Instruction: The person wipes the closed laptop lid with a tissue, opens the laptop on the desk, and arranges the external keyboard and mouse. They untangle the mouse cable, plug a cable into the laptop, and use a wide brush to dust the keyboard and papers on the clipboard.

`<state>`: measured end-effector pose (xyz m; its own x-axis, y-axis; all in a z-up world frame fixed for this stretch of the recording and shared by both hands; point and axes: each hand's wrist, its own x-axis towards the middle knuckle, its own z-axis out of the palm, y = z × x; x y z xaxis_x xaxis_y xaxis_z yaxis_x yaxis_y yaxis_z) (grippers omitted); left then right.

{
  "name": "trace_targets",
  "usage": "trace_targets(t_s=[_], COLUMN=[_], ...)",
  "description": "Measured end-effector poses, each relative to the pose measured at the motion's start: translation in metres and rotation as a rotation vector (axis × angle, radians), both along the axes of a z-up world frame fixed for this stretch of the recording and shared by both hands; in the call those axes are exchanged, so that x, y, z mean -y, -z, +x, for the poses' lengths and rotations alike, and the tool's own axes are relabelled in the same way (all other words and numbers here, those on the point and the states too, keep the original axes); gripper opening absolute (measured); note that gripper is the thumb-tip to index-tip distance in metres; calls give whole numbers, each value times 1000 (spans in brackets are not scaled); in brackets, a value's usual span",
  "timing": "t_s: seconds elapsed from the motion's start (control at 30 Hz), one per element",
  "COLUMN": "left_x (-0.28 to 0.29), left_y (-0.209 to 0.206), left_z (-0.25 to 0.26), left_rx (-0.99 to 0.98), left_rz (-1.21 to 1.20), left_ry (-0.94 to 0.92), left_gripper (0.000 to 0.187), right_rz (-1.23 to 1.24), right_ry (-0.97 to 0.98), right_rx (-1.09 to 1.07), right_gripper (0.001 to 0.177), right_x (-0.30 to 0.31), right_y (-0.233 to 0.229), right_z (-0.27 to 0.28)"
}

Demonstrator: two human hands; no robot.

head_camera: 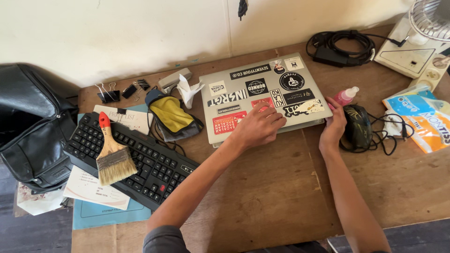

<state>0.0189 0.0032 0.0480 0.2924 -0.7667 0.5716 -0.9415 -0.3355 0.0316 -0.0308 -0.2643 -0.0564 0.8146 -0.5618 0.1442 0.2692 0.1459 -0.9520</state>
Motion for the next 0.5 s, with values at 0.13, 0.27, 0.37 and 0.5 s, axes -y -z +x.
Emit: trace_targets(t_s=[0.13,0.27,0.37,0.5], left_x=[0,-2,-5,-6], left_y=[-2,-12,-23,-45], left_z=[-1,-1,3,22], left_rx=[3,-4,34,90], left_rz=[13,24,-21,-166], left_ry=[1,12,22,-19], left_gripper=[26,26,28,27], right_rz=[-503,-826,-1039,-1078], right_ry=[75,108,49,57], right_rx=[-136,-180,-258,-113], right_gripper=[48,42,39,46], right_x=[-7,-22,-25,-31], right_y=[0,-1,-9,-23], right_z=[-4,-6,-6,-6])
